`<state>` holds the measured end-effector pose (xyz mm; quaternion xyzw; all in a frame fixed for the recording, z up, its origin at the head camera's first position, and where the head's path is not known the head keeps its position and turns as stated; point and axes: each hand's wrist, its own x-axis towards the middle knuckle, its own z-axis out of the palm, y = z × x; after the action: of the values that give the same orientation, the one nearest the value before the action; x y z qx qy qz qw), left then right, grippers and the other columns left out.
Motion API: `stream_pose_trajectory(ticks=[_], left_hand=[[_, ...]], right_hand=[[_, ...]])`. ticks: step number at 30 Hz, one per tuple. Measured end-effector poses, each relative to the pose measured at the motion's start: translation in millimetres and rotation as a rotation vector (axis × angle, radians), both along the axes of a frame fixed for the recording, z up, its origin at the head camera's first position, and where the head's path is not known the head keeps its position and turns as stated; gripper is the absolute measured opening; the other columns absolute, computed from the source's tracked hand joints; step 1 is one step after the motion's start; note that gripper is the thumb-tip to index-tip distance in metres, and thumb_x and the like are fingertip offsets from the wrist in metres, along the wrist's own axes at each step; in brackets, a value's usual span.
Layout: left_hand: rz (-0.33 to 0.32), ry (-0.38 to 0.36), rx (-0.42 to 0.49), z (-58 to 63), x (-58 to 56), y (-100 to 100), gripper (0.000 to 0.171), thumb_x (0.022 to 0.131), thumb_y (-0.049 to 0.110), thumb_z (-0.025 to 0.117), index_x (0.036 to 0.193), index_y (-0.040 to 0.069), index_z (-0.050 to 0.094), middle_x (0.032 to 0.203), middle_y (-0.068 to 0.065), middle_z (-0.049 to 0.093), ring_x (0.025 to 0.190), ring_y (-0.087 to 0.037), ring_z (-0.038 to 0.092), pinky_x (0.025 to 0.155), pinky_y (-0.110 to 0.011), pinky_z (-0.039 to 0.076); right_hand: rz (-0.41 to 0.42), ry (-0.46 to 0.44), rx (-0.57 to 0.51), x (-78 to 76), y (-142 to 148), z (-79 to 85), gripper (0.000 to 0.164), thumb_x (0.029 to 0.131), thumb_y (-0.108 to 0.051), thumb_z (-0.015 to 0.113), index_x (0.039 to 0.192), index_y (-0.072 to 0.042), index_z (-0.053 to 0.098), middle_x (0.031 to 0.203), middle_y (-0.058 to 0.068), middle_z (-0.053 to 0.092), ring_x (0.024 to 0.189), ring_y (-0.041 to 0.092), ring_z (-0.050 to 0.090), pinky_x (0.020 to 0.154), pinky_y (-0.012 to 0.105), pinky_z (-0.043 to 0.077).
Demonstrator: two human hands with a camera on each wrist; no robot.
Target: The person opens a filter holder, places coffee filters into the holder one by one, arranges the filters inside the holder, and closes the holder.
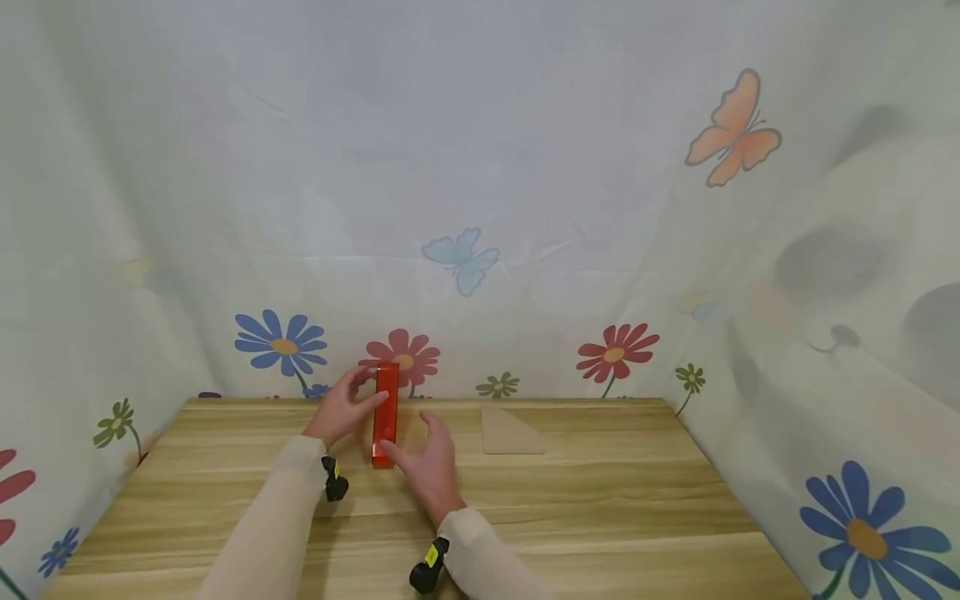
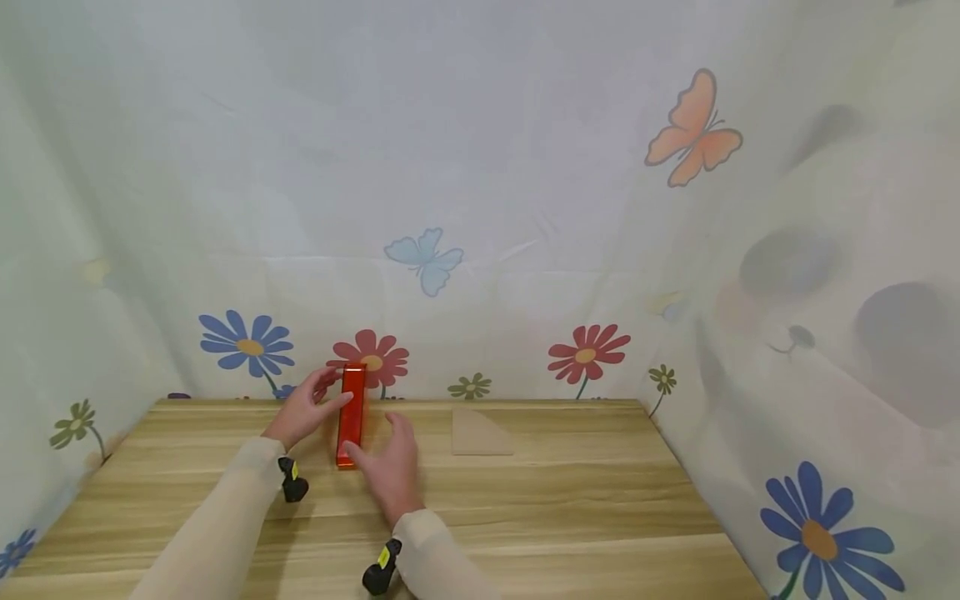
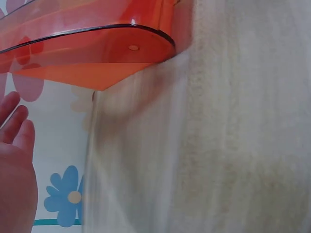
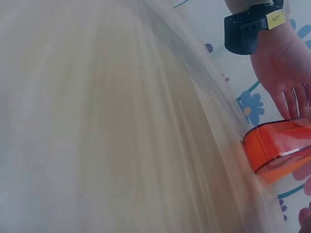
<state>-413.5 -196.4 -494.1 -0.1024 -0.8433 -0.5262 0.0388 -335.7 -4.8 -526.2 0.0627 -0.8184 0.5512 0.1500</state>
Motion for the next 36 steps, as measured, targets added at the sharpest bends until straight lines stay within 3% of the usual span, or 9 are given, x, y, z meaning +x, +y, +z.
stream_pose_trajectory(ticks=[13,23,27,31,36], left_hand=[[-0.034,-0.049,-0.029,18.7,-5.4,10,0.077,0.096,0.041,0.071,0.157,0.012,0.036,0.159,-0.019,0.043,0.147,-0.046,0.039,0.119,-0.059,0.036],[-0.032,-0.118,0.027,15.2,-11.2,15,0.08,0.094,0.042,0.073,0.157,0.013,0.034,0.156,-0.018,0.046,0.144,-0.043,0.041,0.117,-0.062,0.038],[-0.033,-0.138,0.04,13.7,-13.0,17,0.081,0.092,0.045,0.076,0.156,0.015,0.036,0.152,-0.016,0.05,0.139,-0.04,0.047,0.115,-0.061,0.041],[-0.042,-0.146,0.053,9.9,-16.0,19,0.082,0.089,0.049,0.078,0.154,0.018,0.038,0.15,-0.014,0.052,0.136,-0.038,0.05,0.113,-0.061,0.043],[-0.042,-0.147,0.066,4.8,-19.7,22,0.08,0.089,0.047,0.078,0.152,0.017,0.039,0.149,-0.014,0.053,0.136,-0.038,0.051,0.113,-0.061,0.043]], right_hand=[[-0.077,0.008,-0.033,-15.7,-36,-3.1,0.076,0.08,-0.029,0.088,0.139,0.005,0.054,0.138,0.023,0.062,0.126,0.038,0.06,0.109,0.055,0.049],[-0.137,-0.023,-0.032,-24.2,-48,-4.1,0.072,0.077,-0.021,0.087,0.136,0.006,0.056,0.131,0.02,0.066,0.117,0.033,0.064,0.105,0.05,0.052],[-0.134,-0.028,-0.048,-25.2,-50,-1.2,0.067,0.075,-0.018,0.087,0.131,0.006,0.059,0.118,0.015,0.071,0.099,0.025,0.068,0.094,0.043,0.058],[-0.12,-0.046,-0.069,-25.2,-51,0.8,0.054,0.075,-0.018,0.087,0.12,-0.001,0.063,0.1,0.008,0.072,0.083,0.016,0.065,0.078,0.033,0.058],[-0.105,-0.058,-0.061,-26.0,-51,-0.5,0.043,0.077,-0.021,0.086,0.111,-0.006,0.064,0.094,0.006,0.072,0.078,0.014,0.062,0.073,0.03,0.057]])
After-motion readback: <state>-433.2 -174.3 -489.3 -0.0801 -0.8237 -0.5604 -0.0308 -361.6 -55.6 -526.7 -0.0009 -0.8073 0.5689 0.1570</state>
